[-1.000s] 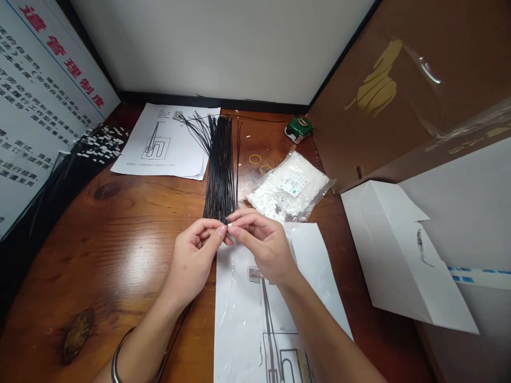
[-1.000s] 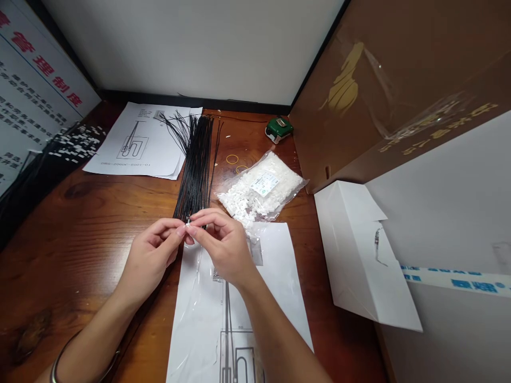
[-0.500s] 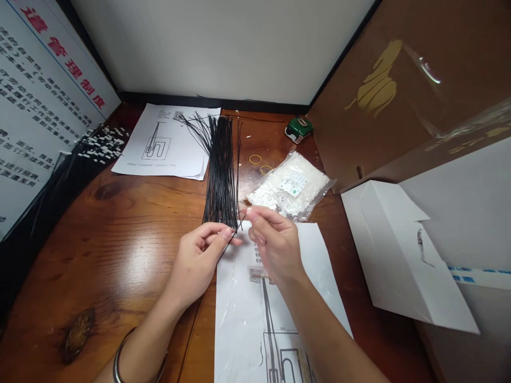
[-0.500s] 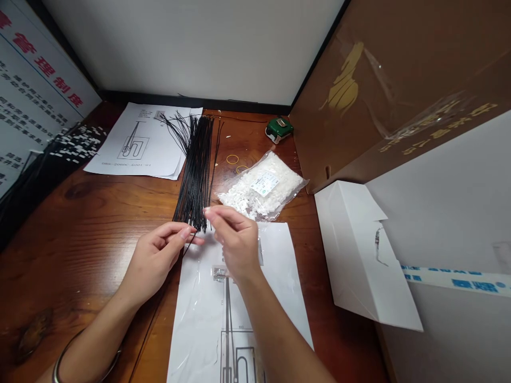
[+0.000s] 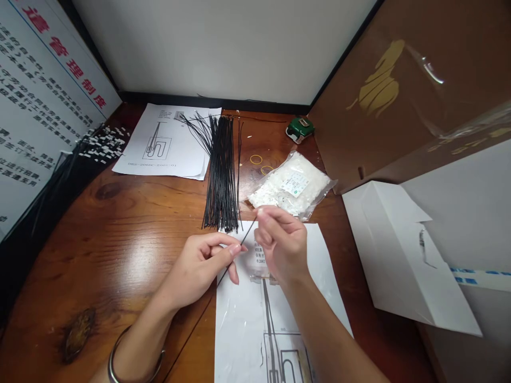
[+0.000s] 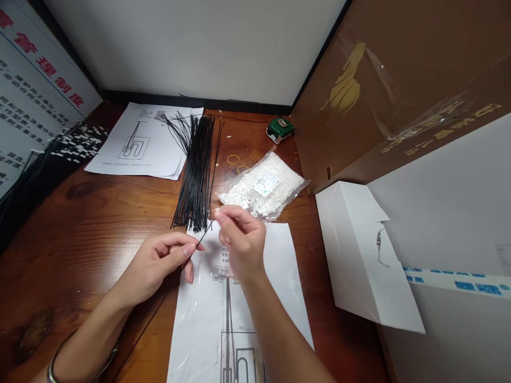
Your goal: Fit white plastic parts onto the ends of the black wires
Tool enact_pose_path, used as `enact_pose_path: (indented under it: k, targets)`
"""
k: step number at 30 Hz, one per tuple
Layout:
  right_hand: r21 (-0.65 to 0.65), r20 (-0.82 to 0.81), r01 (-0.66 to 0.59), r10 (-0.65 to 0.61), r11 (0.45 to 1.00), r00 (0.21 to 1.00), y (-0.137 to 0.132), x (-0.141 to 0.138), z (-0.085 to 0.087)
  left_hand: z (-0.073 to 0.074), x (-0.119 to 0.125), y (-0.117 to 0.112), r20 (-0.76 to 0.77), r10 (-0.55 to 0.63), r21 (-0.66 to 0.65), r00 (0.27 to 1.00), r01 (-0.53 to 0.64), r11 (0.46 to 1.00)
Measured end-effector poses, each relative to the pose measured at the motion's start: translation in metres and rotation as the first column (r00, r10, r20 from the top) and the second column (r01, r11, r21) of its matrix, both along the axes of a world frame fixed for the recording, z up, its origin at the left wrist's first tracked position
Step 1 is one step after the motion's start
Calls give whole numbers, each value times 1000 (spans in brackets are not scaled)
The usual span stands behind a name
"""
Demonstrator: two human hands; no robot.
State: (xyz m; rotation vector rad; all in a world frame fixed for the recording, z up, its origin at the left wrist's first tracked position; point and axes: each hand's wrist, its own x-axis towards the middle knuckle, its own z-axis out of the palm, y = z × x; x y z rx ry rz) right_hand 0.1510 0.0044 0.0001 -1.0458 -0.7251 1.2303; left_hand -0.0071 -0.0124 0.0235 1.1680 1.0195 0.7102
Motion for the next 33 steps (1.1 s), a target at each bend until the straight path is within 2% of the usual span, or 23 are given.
enact_pose_path:
  k: [3, 6, 13, 16, 20, 23, 28, 33]
  targets:
    - [101, 105, -236, 226, 966, 969, -4, -4, 0, 1, 1, 0, -14, 25, 75, 1000, -23, 997]
    - [122, 130, -325, 310, 938, 942, -5, -6, 2, 1, 3, 1, -22, 52, 121, 998, -49, 991]
    - [32, 11, -250, 250, 968, 968, -3, -4, 2, -2, 6, -3, -112, 63, 122, 992, -49, 991]
    - [-13, -35, -258, 257, 966, 966, -4, -4, 2, -3, 7, -4, -120, 75, 121, 990, -60, 991]
    - [14, -27, -295, 295, 955, 955, -4, -5, 2, -3, 10, -3, -97, 126, 161, 987, -110, 981]
    - [29, -31, -264, 265, 964, 964, -3, -6, 1, -4, 10, -1, -97, 169, 207, 981, -146, 967]
    - [-1, -74, -199, 198, 980, 977, -2, -5, -2, -8, 10, -2, -108, 203, 109, 973, -191, 975]
    - [9, -77, -244, 244, 970, 967, -4, -3, 0, -8, 10, -2, -70, 250, 108, 966, -242, 964]
